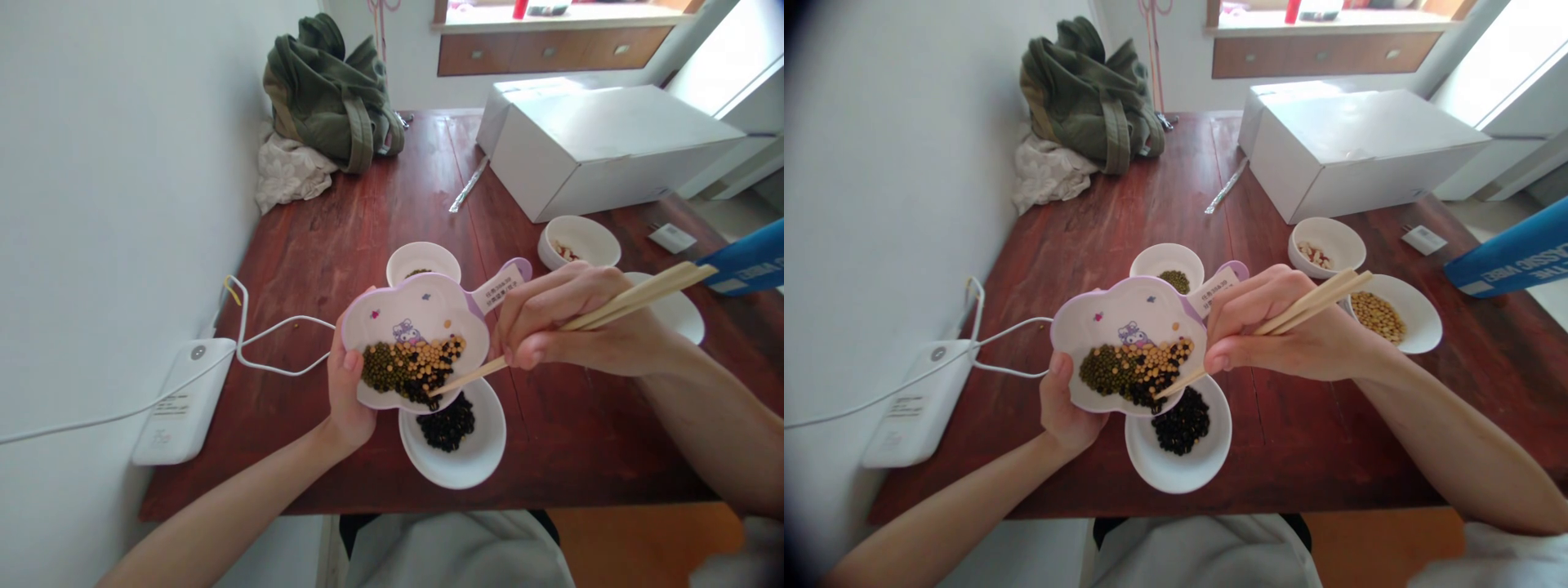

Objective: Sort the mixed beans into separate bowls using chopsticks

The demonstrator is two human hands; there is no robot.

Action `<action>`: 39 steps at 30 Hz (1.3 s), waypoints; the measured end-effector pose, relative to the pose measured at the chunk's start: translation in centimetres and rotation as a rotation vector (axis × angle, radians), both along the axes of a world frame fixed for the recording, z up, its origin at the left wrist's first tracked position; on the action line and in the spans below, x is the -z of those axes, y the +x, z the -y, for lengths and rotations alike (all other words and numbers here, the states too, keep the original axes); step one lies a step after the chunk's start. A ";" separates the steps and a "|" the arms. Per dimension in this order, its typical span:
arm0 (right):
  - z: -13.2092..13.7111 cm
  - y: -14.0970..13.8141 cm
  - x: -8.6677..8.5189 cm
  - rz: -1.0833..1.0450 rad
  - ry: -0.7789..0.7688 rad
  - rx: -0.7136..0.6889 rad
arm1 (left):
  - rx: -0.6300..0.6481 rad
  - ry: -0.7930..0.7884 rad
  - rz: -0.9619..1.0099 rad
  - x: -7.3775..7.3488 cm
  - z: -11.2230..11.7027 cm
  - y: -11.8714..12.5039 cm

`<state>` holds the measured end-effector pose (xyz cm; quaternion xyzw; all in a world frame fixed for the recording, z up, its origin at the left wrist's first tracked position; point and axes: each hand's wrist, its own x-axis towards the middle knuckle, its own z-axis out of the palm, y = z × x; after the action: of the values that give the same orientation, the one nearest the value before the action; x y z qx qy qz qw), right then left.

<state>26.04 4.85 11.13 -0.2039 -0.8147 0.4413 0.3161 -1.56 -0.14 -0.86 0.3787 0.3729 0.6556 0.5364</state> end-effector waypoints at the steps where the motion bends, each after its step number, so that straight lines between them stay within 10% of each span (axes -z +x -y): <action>1: 0.0 0.0 0.0 0.001 -0.001 -0.005 | -0.006 -0.004 -0.005 0.0 0.0 0.0; 39: -0.1 -0.5 2.4 -0.078 -0.028 0.038 | 0.003 0.002 -0.103 -0.1 0.0 -0.5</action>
<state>25.50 4.92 8.68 -0.2062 -0.7914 0.4545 0.3530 -2.10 -0.17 -0.80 0.4133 0.3988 0.6346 0.5172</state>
